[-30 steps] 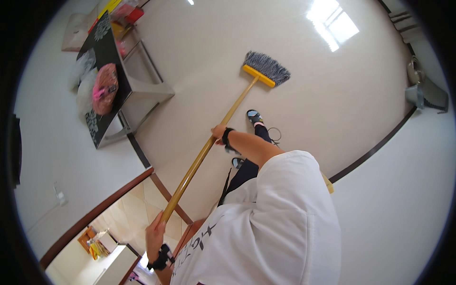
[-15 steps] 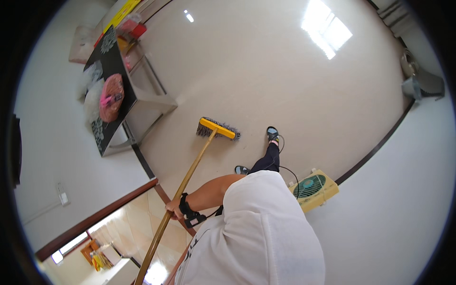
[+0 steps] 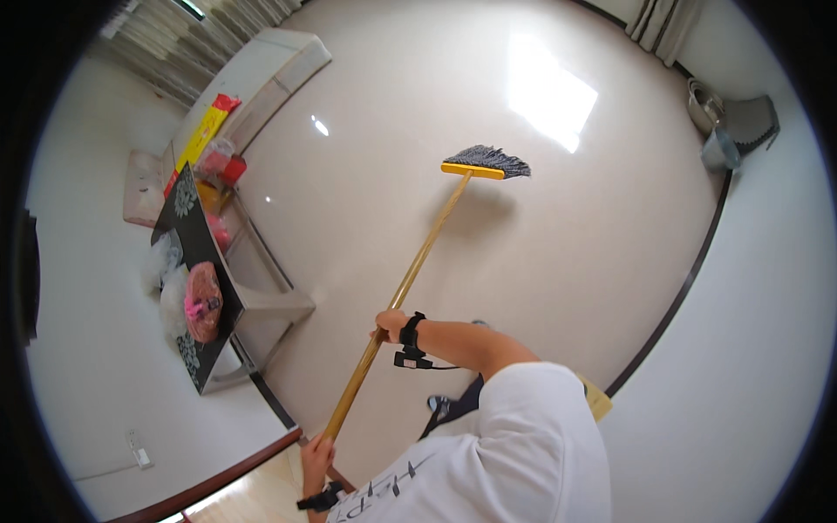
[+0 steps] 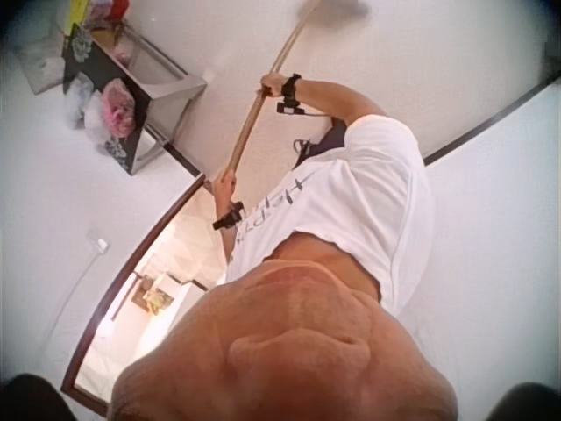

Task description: The person is sweeping the floor using a broom and transitions between rooms.

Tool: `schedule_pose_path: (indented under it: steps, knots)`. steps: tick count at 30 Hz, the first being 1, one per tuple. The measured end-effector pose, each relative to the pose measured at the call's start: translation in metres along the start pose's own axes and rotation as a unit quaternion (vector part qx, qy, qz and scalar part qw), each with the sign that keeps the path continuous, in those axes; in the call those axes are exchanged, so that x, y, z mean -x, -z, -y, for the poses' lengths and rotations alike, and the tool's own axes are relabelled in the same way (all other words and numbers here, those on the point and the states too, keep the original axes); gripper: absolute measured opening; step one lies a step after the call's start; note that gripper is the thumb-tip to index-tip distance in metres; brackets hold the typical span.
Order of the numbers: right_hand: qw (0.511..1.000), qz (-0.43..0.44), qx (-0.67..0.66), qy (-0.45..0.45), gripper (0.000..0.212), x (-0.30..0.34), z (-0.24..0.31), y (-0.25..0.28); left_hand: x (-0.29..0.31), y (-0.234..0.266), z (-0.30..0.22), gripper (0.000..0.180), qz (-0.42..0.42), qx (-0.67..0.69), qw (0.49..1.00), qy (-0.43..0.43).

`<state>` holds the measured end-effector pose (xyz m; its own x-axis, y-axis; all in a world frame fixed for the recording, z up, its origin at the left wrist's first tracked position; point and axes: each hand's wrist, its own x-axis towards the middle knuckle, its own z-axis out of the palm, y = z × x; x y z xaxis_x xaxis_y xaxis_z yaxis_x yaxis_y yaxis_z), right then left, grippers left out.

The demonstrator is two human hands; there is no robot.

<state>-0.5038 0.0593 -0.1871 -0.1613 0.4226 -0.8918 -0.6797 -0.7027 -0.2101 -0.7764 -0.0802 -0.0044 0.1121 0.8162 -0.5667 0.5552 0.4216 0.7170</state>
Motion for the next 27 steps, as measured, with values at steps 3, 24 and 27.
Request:
schedule_pose_path:
  steps: [3, 24, 27]
  knots:
    - [0.998, 0.002, -0.006, 0.060, 0.017, 0.001, 0.052, 0.017, -0.074, -0.071, -0.039, 0.020, 0.007, -0.011, 0.995, -0.095]
    - [0.823, 0.414, 0.377, -0.095, 0.003, -0.065, -0.316, -0.104, 0.284, 0.122, 0.011, 0.027, -0.186, -0.028, 0.974, 0.129]
    - [0.903, 0.135, 0.225, -0.340, 0.006, -0.013, -0.335, -0.146, 0.311, 0.146, 0.044, 0.025, -0.210, -0.013, 0.960, 0.184]
